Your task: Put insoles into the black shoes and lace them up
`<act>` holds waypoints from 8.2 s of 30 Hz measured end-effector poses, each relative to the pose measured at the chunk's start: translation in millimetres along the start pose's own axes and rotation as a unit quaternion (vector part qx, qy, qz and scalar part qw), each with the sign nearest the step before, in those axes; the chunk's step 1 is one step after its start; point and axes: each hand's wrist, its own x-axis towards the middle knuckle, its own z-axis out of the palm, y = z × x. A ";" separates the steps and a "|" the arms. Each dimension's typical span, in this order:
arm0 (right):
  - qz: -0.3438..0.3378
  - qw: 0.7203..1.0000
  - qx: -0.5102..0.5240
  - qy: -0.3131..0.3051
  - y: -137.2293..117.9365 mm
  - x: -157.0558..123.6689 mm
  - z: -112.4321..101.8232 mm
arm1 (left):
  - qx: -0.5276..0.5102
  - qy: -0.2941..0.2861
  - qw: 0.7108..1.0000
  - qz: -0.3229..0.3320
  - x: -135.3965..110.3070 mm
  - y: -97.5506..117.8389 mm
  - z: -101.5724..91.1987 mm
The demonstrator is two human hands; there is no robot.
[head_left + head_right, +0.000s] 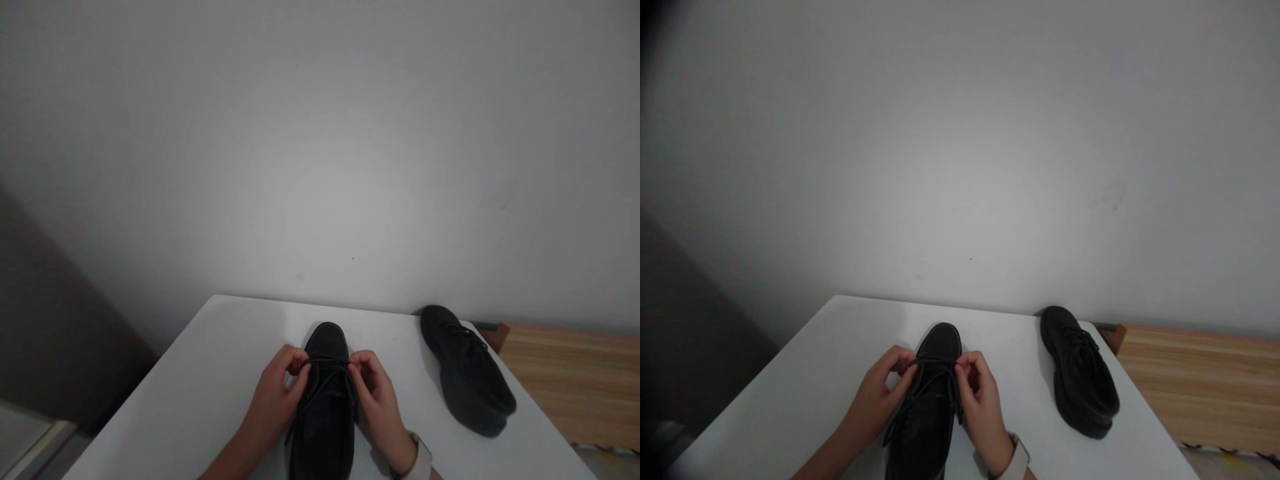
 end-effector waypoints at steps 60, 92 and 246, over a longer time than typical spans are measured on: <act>-0.004 0.999 0.006 0.043 -6.7 2.9 -2.2 | -0.070 0.019 0.997 -0.041 0.6 7.4 -6.5; -0.001 0.998 0.017 0.054 -12.3 2.0 -4.2 | -0.180 0.014 0.982 -0.056 -1.0 2.4 -7.4; -0.101 0.991 -0.085 -0.007 -6.3 20.4 -11.3 | -0.003 -0.020 1.000 0.016 -1.3 -6.8 -0.7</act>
